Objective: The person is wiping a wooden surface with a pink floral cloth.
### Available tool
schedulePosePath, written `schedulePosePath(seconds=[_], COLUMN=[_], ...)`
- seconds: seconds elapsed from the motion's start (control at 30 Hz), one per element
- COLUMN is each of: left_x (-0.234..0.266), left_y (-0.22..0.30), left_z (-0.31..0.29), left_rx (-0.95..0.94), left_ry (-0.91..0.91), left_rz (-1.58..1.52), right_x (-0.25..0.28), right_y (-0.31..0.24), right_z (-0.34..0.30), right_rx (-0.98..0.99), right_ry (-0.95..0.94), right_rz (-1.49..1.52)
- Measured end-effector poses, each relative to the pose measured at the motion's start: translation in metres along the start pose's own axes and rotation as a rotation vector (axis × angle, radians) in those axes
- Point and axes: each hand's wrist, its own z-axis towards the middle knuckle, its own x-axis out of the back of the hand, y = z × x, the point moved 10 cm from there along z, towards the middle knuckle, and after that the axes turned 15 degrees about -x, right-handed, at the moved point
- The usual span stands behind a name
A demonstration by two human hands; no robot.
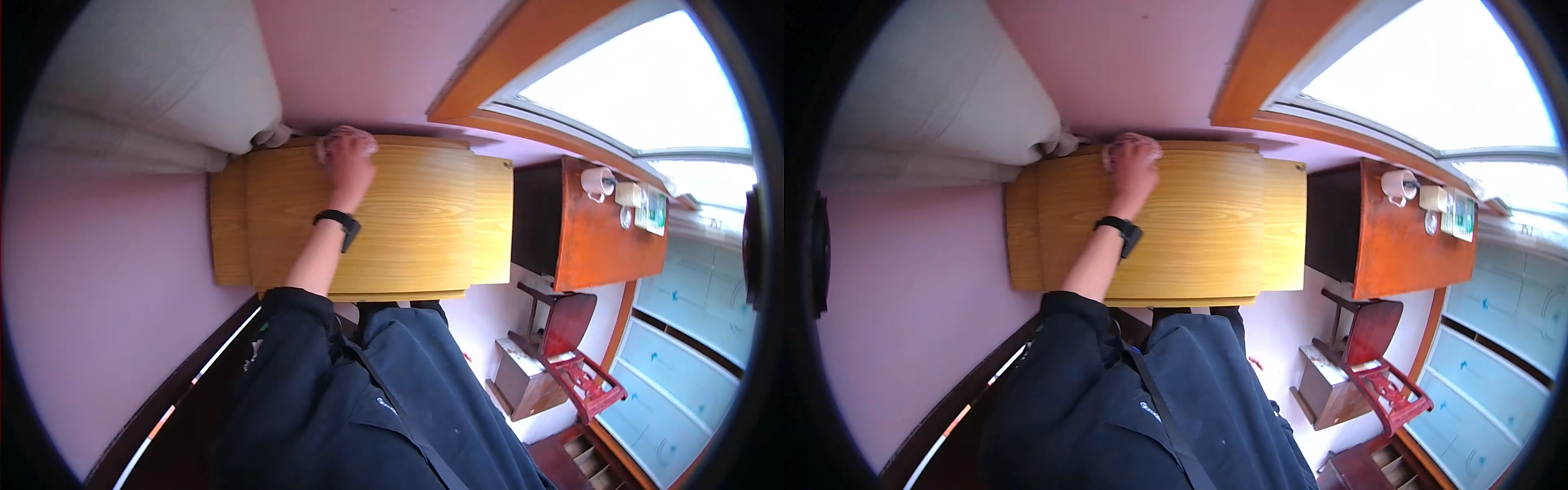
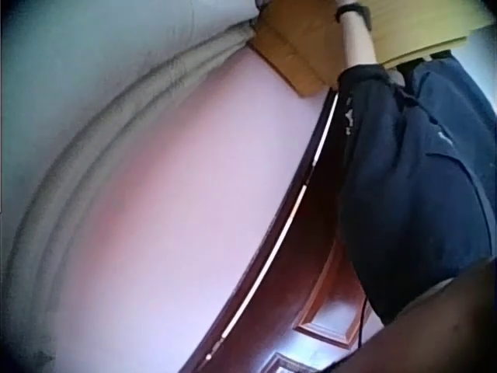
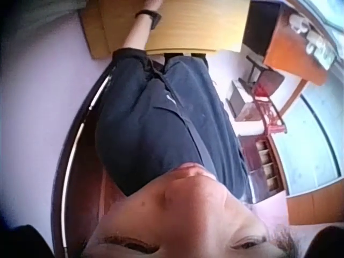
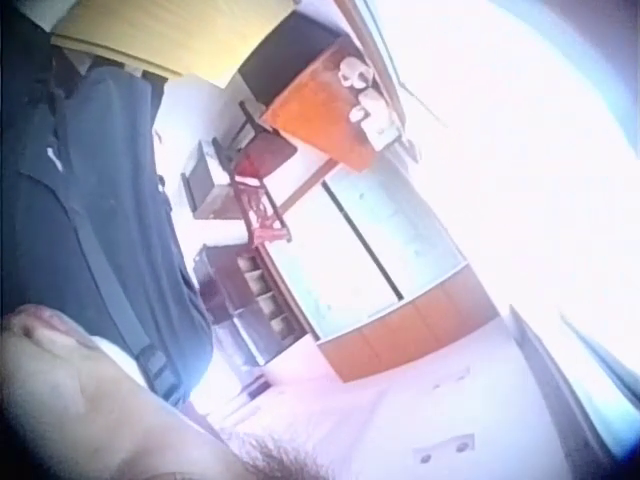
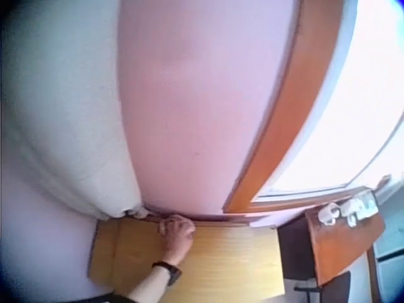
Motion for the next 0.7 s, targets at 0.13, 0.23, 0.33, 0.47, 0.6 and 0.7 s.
schedulePosePath(seconds=[0.13,0.23,0.33,0.47,0.6,0.7], left_x=[-0.077,-0.103,-0.101,-0.054,-0.011,0.016], left_y=[0.153,0.219,0.259,0.234,0.112,0.069], left_z=[-0.001,-0.029,-0.055,-0.088,-0.074,-0.048], left_rx=[-0.154,-0.198,-0.299,-0.466,-0.308,-0.241], left_ry=[-0.145,-0.247,-0.341,-0.374,-0.264,-0.193], left_rz=[-0.205,-0.345,-0.411,-0.347,-0.120,0.016], right_x=[0.001,-0.007,-0.003,-0.003,-0.034,-0.061], right_y=[-0.005,-0.013,-0.038,-0.123,-0.258,-0.317], right_z=[-0.026,-0.035,-0.055,-0.060,-0.067,-0.082], right_rx=[-0.016,-0.008,0.019,0.235,0.500,0.523], right_ry=[0.038,0.061,0.157,0.222,0.102,0.104], right_rz=[0.023,0.031,0.090,0.284,0.139,-0.057])
